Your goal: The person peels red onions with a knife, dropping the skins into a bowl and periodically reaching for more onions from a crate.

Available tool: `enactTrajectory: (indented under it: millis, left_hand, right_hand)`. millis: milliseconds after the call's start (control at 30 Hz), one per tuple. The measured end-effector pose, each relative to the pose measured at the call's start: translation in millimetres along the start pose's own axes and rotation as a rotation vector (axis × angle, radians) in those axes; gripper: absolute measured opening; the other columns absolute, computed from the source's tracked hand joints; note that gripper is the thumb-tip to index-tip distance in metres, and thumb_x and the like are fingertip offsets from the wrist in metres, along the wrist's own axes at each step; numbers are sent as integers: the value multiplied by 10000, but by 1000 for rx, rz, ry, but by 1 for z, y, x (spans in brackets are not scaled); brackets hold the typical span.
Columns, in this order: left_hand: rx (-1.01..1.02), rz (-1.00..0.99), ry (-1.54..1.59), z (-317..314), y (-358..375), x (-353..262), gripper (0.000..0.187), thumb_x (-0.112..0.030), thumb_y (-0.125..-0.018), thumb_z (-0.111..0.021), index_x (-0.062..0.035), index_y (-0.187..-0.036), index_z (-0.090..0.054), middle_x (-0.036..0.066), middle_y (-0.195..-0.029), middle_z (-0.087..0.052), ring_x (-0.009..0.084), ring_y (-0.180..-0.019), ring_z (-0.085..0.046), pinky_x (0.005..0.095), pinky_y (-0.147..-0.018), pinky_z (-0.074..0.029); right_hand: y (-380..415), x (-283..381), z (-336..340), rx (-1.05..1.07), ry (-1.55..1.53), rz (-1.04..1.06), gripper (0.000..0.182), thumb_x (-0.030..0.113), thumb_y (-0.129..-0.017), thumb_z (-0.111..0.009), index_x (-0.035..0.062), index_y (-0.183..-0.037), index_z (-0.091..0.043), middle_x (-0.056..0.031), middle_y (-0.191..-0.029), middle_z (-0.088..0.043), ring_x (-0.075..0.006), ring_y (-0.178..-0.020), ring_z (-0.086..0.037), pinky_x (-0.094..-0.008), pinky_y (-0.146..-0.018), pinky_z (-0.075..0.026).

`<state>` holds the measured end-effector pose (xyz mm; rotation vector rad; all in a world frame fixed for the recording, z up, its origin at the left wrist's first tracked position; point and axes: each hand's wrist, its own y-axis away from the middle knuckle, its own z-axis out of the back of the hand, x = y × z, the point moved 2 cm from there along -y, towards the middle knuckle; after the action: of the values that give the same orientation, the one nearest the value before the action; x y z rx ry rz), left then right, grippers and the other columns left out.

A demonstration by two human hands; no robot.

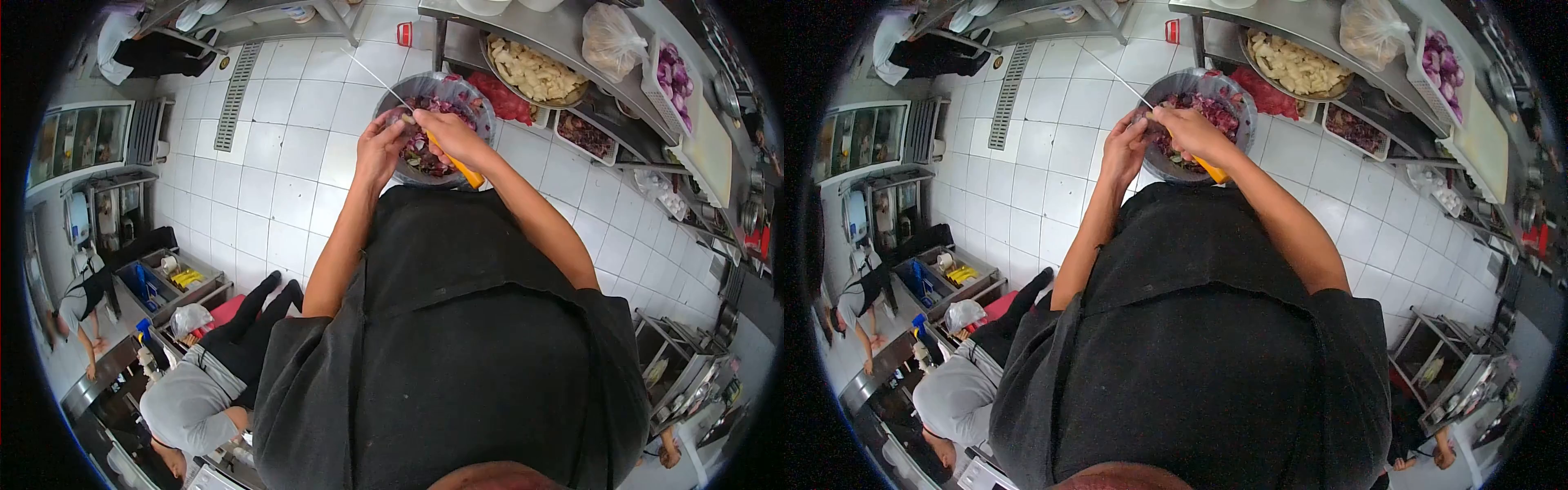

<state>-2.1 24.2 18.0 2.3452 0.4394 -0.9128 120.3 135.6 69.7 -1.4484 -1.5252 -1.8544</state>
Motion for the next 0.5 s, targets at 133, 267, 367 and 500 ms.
enactTrajectory:
  millis: [133,267,367,500]
  left_hand:
    - [-4,101,-3,5,4,1,437,-57,-917,-571,16,-1333,-458,118,-1172,-613,220,-1104,-580,420,-970,-460]
    - [-10,116,49,15,0,12,404,-116,-924,-562,1,-1304,-490,109,-1177,-614,223,-1086,-589,419,-968,-464]
    - [-9,136,87,18,-2,16,382,-145,-914,-549,-2,-1267,-523,107,-1179,-610,231,-1075,-587,412,-959,-469]
    - [14,161,126,19,-4,21,396,-201,-892,-533,-18,-1244,-538,109,-1182,-599,237,-1106,-550,411,-975,-434]
  right_hand:
    - [-3,-8,6,33,-38,-70,468,540,-968,-472,81,-909,-544,-14,-598,-485,-87,-431,-448,-255,-386,-364]
    - [-4,-13,6,43,-61,-106,459,513,-971,-462,72,-910,-572,-7,-614,-480,-93,-466,-443,-244,-421,-365]
    - [-5,-15,6,55,-92,-130,460,521,-971,-465,76,-908,-561,-7,-611,-478,-93,-465,-445,-244,-417,-362]
    - [-2,-17,6,62,-115,-151,454,523,-972,-466,82,-905,-548,-6,-605,-474,-92,-458,-448,-248,-408,-361]
